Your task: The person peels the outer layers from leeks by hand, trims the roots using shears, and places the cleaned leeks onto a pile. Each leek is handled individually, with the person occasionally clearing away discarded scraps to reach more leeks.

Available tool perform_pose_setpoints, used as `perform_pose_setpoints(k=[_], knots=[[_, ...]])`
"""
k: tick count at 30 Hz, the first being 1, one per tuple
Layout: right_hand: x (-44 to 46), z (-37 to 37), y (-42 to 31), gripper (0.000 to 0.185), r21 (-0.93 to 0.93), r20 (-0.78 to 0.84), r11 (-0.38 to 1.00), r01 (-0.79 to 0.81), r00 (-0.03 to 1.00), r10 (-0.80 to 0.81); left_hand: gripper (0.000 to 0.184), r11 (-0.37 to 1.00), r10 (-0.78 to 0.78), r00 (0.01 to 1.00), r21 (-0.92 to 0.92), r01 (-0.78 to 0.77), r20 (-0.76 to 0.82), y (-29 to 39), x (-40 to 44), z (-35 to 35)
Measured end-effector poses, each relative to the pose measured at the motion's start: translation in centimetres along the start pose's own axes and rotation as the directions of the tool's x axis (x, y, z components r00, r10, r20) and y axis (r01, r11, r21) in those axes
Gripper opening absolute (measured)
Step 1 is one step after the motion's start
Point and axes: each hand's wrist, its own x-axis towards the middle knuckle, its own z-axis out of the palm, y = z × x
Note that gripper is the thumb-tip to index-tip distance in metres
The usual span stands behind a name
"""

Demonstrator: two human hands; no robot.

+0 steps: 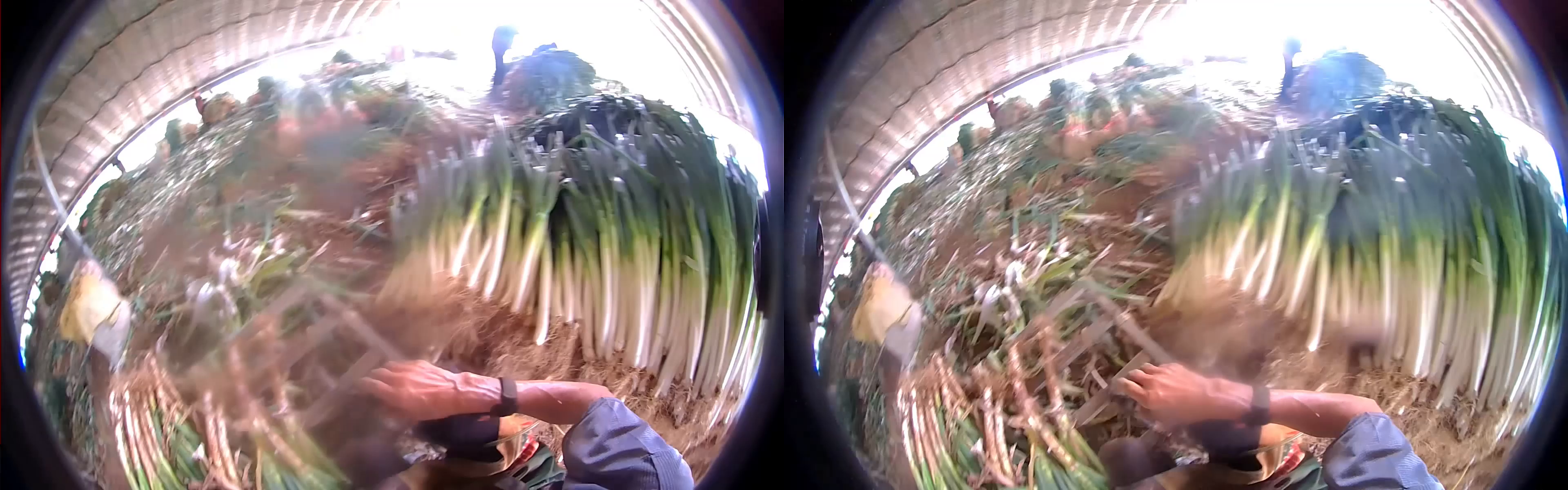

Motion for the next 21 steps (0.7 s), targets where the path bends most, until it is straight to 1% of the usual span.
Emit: perform_pose_setpoints(k=[1, 2, 3, 4, 5, 6, 7, 9, 10, 11, 12, 13, 14, 15, 17, 18, 21], knots=[[0.3, 0.6, -1.2, 0.046, -0.008, 0.04, 1.0, -0.02, 0.999, 0.02, 0.041, 0.998, 0.055, 0.998, -0.022, -0.055, 0.002, 1.7, -0.2, 0.4], [0.6, 1.3, -2.3, 0.048, -0.006, 0.085, 1.0, -0.027, 0.996, 0.028, 0.039, 0.992, 0.104, 0.994, 0.076, -0.105, 0.016, 1.7, -0.3, 0.4], [0.8, 2.2, -3.3, 0.05, -0.004, 0.129, 1.0, -0.03, 0.991, 0.031, 0.039, 0.981, 0.087, 0.995, 0.168, -0.093, 0.041, 1.2, -0.6, 0.3], [0.9, 3.0, -3.6, 0.05, 0.006, 0.171, 0.999, -0.046, 0.984, 0.044, 0.039, 0.985, 0.004, 1.0, 0.175, -0.007, 0.016, 0.4, -0.7, 0.4], [0.8, 3.7, -3.7, 0.05, 0.008, 0.214, 0.998, -0.063, 0.975, 0.06, 0.04, 0.969, -0.123, 0.991, 0.212, 0.13, -0.043, -0.1, -0.7, 0.6], [0.7, 4.5, -3.7, 0.052, -0.057, 0.221, 0.997, -0.054, 0.973, 0.065, 0.044, 0.971, -0.111, 0.993, 0.217, 0.098, 0.049, 1.4, -1.1, -0.7], [0.4, 5.3, -3.6, 0.054, -0.127, 0.226, 0.991, -0.051, 0.971, 0.079, 0.038, 0.971, 0.03, 0.999, 0.239, -0.024, -0.024, -0.7, -1.1, -0.6], [-0.4, 7.2, -2.8, 0.058, -0.273, 0.269, 0.961, -0.049, 0.955, 0.125, 0.037, 0.948, -0.008, 0.986, 0.313, 0.061, -0.166, -2.5, -1.2, -1.2], [-0.6, 7.4, -2.7, 0.067, -0.339, 0.302, 0.94, -0.041, 0.941, 0.15, 0.036, 0.973, -0.018, 0.965, 0.217, 0.077, -0.261, -2.4, -1.4, -1.5], [-0.7, 7.4, -2.7, 0.073, -0.35, 0.332, 0.935, -0.064, 0.924, 0.187, 0.036, 0.989, -0.035, 0.937, 0.12, 0.081, -0.347, -2.2, -1.5, -2.0], [-0.8, 7.4, -2.7, 0.071, -0.333, 0.317, 0.94, -0.074, 0.93, 0.186, 0.033, 0.986, -0.04, 0.9, 0.127, 0.105, -0.433, -2.3, -1.4, -2.5], [-0.8, 7.3, -2.7, 0.07, -0.321, 0.302, 0.943, -0.085, 0.935, 0.187, 0.03, 0.981, 0.066, 0.832, 0.189, 0.047, -0.55, -2.7, -0.7, -2.5], [-0.7, 7.1, -2.9, 0.07, -0.29, 0.32, 0.948, -0.13, 0.92, 0.224, 0.029, 0.975, 0.107, 0.816, 0.221, 0.027, -0.569, -2.9, -0.1, -3.0], [-0.7, 7.5, -2.7, 0.071, -0.289, 0.311, 0.948, -0.134, 0.923, 0.226, 0.029, 0.967, 0.147, 0.799, 0.253, 0.007, -0.583, -3.0, 0.3, -3.5], [-0.5, 9.1, -1.6, 0.073, -0.286, 0.285, 0.946, -0.152, 0.929, 0.236, 0.034, 0.894, 0.255, 0.78, 0.446, 0.034, -0.571, -5.4, 1.8, -3.9], [-0.3, 9.9, -1.5, 0.074, -0.319, 0.216, 0.934, -0.159, 0.948, 0.235, 0.036, 0.841, 0.31, 0.773, 0.539, 0.048, -0.553, -6.4, 2.5, -4.1], [0.3, 12.8, -0.1, 0.073, -0.41, 0.202, 0.902, -0.134, 0.951, 0.234, 0.05, 0.681, 0.273, 0.789, 0.69, 0.245, -0.55, -5.8, 5.4, -4.0]])
